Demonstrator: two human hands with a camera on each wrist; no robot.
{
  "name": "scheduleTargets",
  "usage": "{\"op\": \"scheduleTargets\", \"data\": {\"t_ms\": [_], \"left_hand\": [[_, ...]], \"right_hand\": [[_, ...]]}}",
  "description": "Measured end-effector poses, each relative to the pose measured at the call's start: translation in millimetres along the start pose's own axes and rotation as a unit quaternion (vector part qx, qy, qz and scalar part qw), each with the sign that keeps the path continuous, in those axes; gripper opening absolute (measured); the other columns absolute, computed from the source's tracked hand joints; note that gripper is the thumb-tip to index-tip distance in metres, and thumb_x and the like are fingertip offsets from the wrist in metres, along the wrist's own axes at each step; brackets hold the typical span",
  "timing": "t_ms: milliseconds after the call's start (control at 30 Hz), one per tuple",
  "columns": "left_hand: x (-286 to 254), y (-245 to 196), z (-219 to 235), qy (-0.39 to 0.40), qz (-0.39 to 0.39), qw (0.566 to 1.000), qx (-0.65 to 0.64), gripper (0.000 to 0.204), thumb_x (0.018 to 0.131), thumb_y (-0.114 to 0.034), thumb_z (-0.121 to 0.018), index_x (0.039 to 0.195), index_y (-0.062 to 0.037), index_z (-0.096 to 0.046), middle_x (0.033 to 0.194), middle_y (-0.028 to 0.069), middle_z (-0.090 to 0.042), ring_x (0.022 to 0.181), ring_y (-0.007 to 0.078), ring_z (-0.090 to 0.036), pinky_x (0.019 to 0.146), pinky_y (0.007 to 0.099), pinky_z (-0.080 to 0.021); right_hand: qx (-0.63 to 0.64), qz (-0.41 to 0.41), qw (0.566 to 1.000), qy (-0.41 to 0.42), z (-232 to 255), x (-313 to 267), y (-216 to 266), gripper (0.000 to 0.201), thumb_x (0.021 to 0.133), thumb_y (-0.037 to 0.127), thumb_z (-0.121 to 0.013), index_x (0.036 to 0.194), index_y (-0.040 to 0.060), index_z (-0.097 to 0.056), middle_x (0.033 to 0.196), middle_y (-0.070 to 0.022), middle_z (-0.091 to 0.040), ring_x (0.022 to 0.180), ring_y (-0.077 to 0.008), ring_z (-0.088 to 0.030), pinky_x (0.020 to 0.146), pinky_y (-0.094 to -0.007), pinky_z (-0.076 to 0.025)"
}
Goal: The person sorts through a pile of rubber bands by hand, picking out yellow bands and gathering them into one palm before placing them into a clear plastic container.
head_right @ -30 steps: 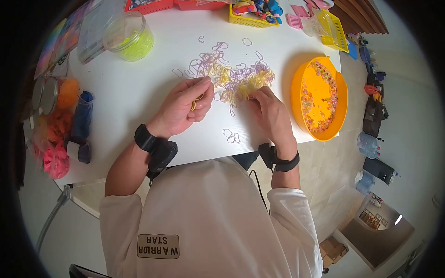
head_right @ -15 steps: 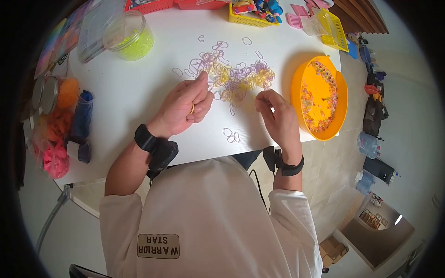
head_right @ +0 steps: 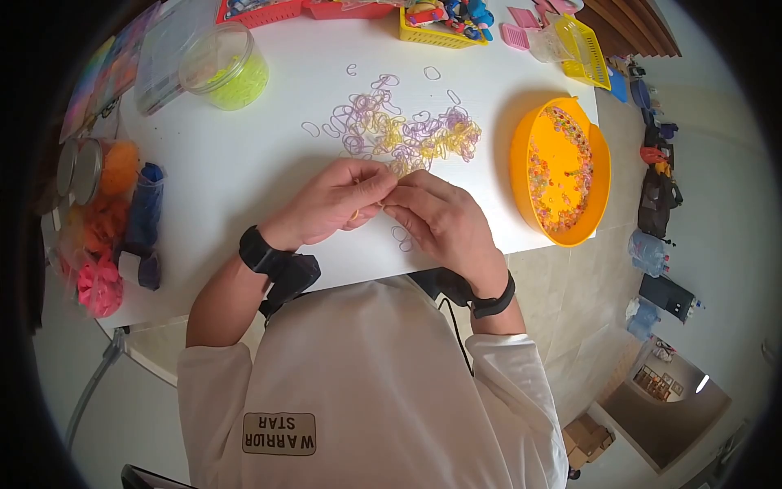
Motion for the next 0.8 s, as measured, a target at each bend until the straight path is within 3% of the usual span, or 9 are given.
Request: {"op": "scheduleTargets", "data": {"t_ms": [133, 233, 333, 433, 533, 633, 767, 800], "left_hand": [[-1, -1, 7, -0.042, 0.007, 0.998, -0.051, 0.029, 0.1, -0.028, -0.055, 0.078, -0.0103, -0.052, 0.063, -0.0071, -0.037, 0.053, 0.0013, -0.029, 0.044, 0.0213, -0.02], [-2, -6, 14, -0.049, -0.007, 0.99, -0.129, 0.028, 0.095, -0.02, -0.06, 0.071, -0.0094, -0.051, 0.061, -0.0027, -0.046, 0.046, 0.0021, -0.031, 0.04, 0.0214, -0.021], [-4, -11, 19, -0.061, -0.02, 0.988, -0.137, 0.028, 0.092, -0.01, -0.055, 0.067, -0.0135, -0.042, 0.063, -0.0031, -0.046, 0.048, 0.0025, -0.031, 0.042, 0.0214, -0.02], [-7, -13, 20, -0.082, -0.011, 0.986, -0.147, 0.027, 0.091, -0.008, -0.055, 0.068, -0.0137, -0.041, 0.06, -0.0045, -0.041, 0.046, 0.0024, -0.028, 0.041, 0.0216, -0.02], [-4, -12, 21, -0.051, -0.036, 0.987, -0.149, 0.026, 0.09, -0.007, -0.055, 0.07, -0.0142, -0.041, 0.059, -0.0058, -0.036, 0.047, 0.0022, -0.027, 0.04, 0.0216, -0.019], [-3, -13, 19, -0.044, -0.039, 0.987, -0.15, 0.02, 0.091, -0.006, -0.055, 0.076, -0.0132, -0.045, 0.06, -0.0067, -0.034, 0.047, 0.002, -0.026, 0.041, 0.0209, -0.019], [-5, -16, 14, -0.055, -0.011, 0.985, -0.165, 0.002, 0.094, -0.009, -0.054, 0.094, -0.0084, -0.055, 0.06, -0.0067, -0.036, 0.048, 0.0019, -0.027, 0.042, 0.0199, -0.02], [-5, -18, 11, -0.055, -0.009, 0.985, -0.163, 0.006, 0.095, -0.01, -0.053, 0.099, -0.0071, -0.056, 0.06, -0.0068, -0.036, 0.048, 0.0018, -0.027, 0.042, 0.0197, -0.02]], "right_hand": [[0.05, -0.023, 0.998, -0.031, 9, -7, -16, 0.014, 0.081, 0.005, -0.071, 0.095, 0.004, -0.067, 0.089, -0.0068, -0.066, 0.077, -0.0246, -0.066, 0.067, -0.0323, -0.052], [-0.03, -0.129, 0.991, -0.029, 22, -12, -43, 0.014, 0.082, 0.005, -0.07, 0.096, 0.0032, -0.067, 0.089, -0.0072, -0.066, 0.077, -0.0234, -0.067, 0.068, -0.0316, -0.051], [-0.089, -0.146, 0.985, -0.008, 24, -21, -63, 0.012, 0.084, 0.006, -0.067, 0.096, 0.0038, -0.067, 0.09, -0.0083, -0.065, 0.075, -0.0258, -0.066, 0.067, -0.0328, -0.051], [-0.126, -0.149, 0.981, -0.002, 18, -27, -69, 0.009, 0.084, 0.006, -0.065, 0.094, 0.0046, -0.066, 0.091, -0.0083, -0.064, 0.075, -0.029, -0.064, 0.067, -0.0356, -0.051], [-0.152, -0.132, 0.979, 0.009, 11, -28, -71, 0.009, 0.084, 0.006, -0.064, 0.092, 0.0046, -0.065, 0.091, -0.0085, -0.063, 0.075, -0.0304, -0.064, 0.067, -0.0375, -0.051], [-0.149, -0.141, 0.978, 0.026, 8, -28, -73, 0.008, 0.083, 0.005, -0.064, 0.091, 0.0044, -0.065, 0.091, -0.0089, -0.063, 0.076, -0.0309, -0.063, 0.068, -0.0381, -0.051], [-0.125, -0.144, 0.982, 0.02, 13, -27, -74, 0.009, 0.083, 0.004, -0.064, 0.092, 0.0039, -0.066, 0.091, -0.0086, -0.064, 0.074, -0.0293, -0.064, 0.068, -0.0359, -0.051], [-0.111, -0.145, 0.983, 0.015, 14, -27, -75, 0.009, 0.083, 0.004, -0.063, 0.092, 0.0038, -0.066, 0.09, -0.0084, -0.065, 0.074, -0.0286, -0.064, 0.068, -0.035, -0.051]]}}
Point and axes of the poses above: each hand's wrist, its own x-axis towards the middle knuckle, its own z-axis out of the back of the hand, y = z × x, the point moved 10 cm from there along x, towards the middle knuckle
